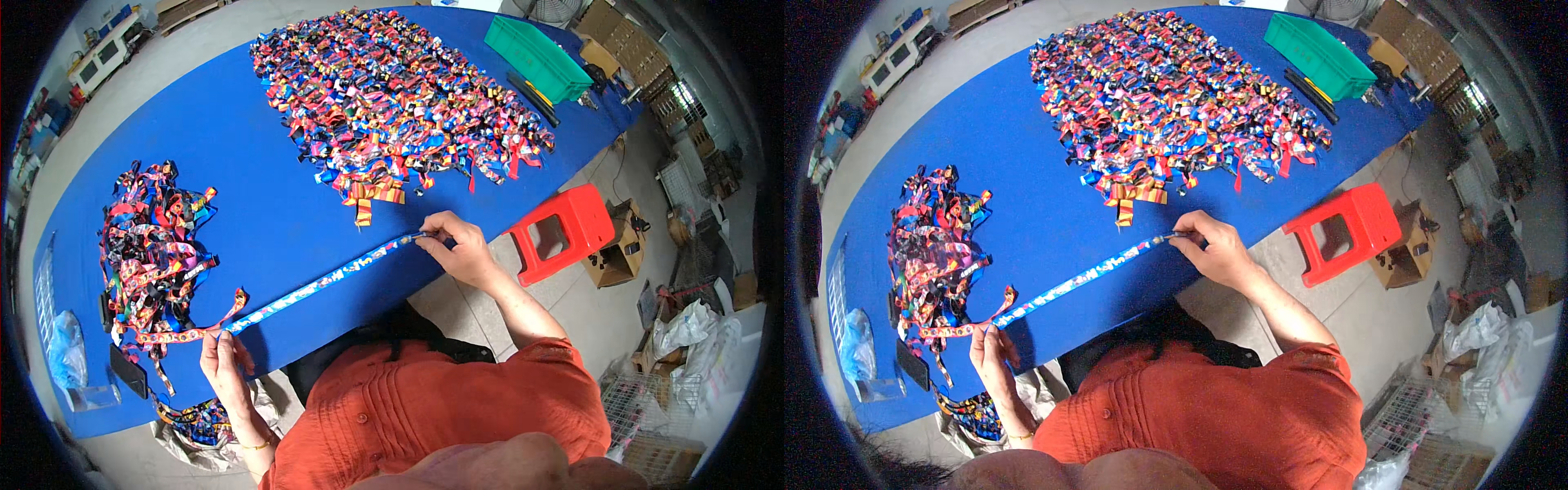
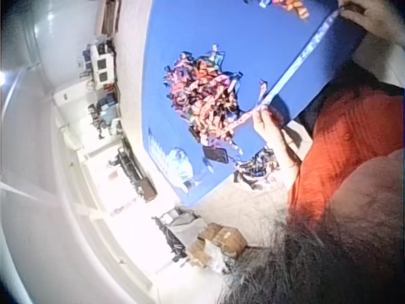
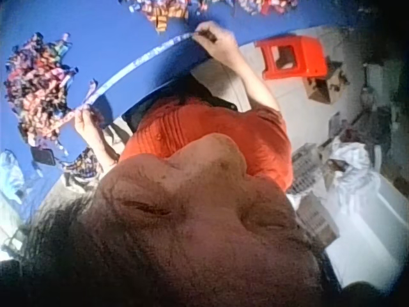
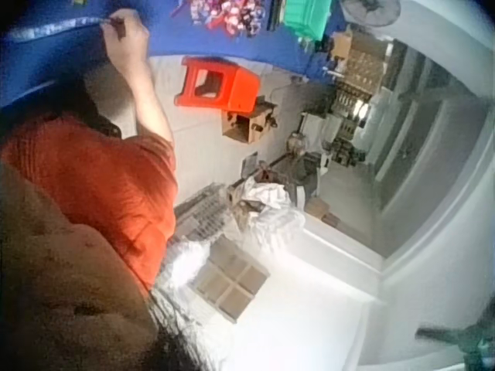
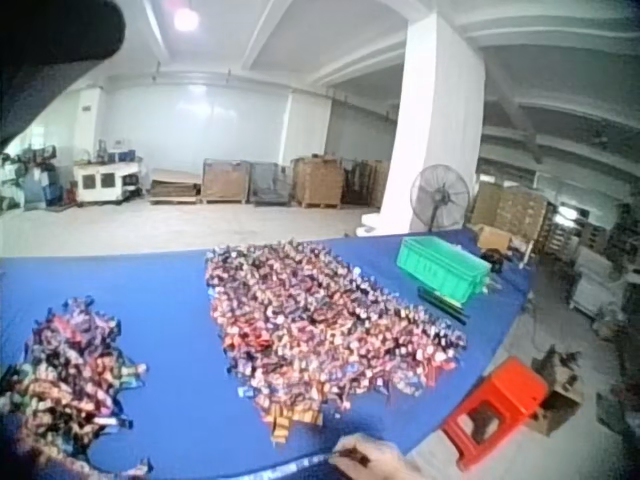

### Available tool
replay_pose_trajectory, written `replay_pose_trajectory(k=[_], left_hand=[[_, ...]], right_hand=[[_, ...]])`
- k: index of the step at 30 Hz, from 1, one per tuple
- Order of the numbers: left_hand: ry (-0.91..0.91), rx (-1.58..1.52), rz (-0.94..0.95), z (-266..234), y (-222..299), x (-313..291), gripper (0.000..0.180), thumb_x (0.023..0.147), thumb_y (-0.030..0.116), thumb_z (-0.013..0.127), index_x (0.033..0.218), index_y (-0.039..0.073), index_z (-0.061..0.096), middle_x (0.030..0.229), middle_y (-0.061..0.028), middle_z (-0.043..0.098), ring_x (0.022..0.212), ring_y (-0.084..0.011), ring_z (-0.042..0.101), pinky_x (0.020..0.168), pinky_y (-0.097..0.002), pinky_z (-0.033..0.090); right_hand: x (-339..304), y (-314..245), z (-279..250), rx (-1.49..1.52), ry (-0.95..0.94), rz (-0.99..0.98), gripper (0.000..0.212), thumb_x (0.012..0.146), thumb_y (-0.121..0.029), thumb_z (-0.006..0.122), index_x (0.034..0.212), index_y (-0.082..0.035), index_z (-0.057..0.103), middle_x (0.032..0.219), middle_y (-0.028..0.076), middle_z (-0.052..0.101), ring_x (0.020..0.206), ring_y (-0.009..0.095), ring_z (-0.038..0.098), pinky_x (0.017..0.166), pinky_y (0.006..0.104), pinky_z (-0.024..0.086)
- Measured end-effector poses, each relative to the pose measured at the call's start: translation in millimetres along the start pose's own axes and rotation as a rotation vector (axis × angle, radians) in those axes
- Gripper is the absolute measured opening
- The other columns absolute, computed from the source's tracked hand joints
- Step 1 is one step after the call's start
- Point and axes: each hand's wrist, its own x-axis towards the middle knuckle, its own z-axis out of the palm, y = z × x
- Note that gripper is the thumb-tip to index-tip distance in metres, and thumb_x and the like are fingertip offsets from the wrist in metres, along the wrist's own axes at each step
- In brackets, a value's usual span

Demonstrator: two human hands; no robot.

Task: Measuring and tying colorful ribbons at a workstation.

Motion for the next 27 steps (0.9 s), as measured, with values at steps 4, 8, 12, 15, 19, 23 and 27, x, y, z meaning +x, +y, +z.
replay_pose_trajectory(k=[4, 8, 12, 15, 19, 23, 27], left_hand=[[0.104, 0.082, -0.066, -14, -9, -6, 0.020, 0.098, 0.019, 0.054, 0.081, 0.008, 0.052, 0.057, 0.0010, 0.048, 0.039, -0.0058, 0.041, 0.035, -0.0203, 0.031], [0.142, 0.174, -0.084, -16, -25, -3, 0.022, 0.095, 0.014, 0.059, 0.077, 0.009, 0.047, 0.056, 0.0023, 0.047, 0.041, -0.0041, 0.041, 0.035, -0.0207, 0.031], [0.232, 0.392, -0.068, -12, -33, 2, 0.027, 0.093, 0.013, 0.063, 0.072, 0.007, 0.047, 0.057, 0.0036, 0.047, 0.046, -0.0025, 0.040, 0.039, -0.0210, 0.031], [0.243, 0.488, -0.077, -13, -34, 2, 0.029, 0.091, 0.013, 0.065, 0.070, 0.005, 0.047, 0.058, 0.0024, 0.048, 0.049, -0.0030, 0.039, 0.042, -0.0227, 0.032], [0.299, 0.643, -0.013, -23, -44, 4, 0.026, 0.088, 0.013, 0.067, 0.071, 0.001, 0.050, 0.058, -0.0011, 0.052, 0.053, -0.0065, 0.044, 0.049, -0.0258, 0.040], [0.291, 0.867, -0.002, -14, -26, 1, 0.023, 0.086, 0.013, 0.069, 0.076, 0.000, 0.053, 0.061, -0.0059, 0.057, 0.057, -0.0096, 0.049, 0.057, -0.0287, 0.046], [0.308, 0.849, 0.082, -20, -33, 0, 0.020, 0.086, 0.014, 0.068, 0.085, 0.000, 0.053, 0.068, -0.0089, 0.059, 0.058, -0.0142, 0.052, 0.059, -0.0317, 0.047]], right_hand=[[6, 8, 2, -0.277, 0.030, -0.284, 0.017, 0.078, 0.003, 0.066, 0.094, -0.002, 0.062, 0.089, 0.013, 0.064, 0.081, 0.029, 0.066, 0.071, 0.0355, 0.053], [9, 21, -3, -0.397, 0.077, -0.352, 0.015, 0.078, 0.004, 0.063, 0.092, -0.003, 0.062, 0.094, 0.013, 0.065, 0.089, 0.031, 0.066, 0.077, 0.0377, 0.054], [9, 30, -6, -0.518, 0.077, -0.335, 0.018, 0.077, 0.006, 0.062, 0.091, -0.005, 0.064, 0.095, 0.011, 0.066, 0.091, 0.029, 0.065, 0.080, 0.0383, 0.053], [6, 41, -5, -0.557, 0.058, -0.355, 0.018, 0.077, 0.004, 0.063, 0.091, -0.006, 0.065, 0.096, 0.009, 0.067, 0.092, 0.027, 0.065, 0.080, 0.0379, 0.051], [4, 46, -4, -0.676, 0.061, -0.380, 0.021, 0.074, 0.003, 0.064, 0.092, -0.008, 0.066, 0.095, 0.008, 0.068, 0.092, 0.024, 0.065, 0.081, 0.0367, 0.049], [3, 47, -8, -0.717, 0.029, -0.400, 0.023, 0.074, 0.003, 0.063, 0.094, -0.008, 0.067, 0.095, 0.007, 0.068, 0.092, 0.025, 0.065, 0.081, 0.0368, 0.049], [1, 42, -13, -0.762, 0.043, -0.406, 0.023, 0.074, 0.001, 0.064, 0.095, -0.008, 0.068, 0.095, 0.008, 0.068, 0.092, 0.026, 0.065, 0.081, 0.0378, 0.049]])
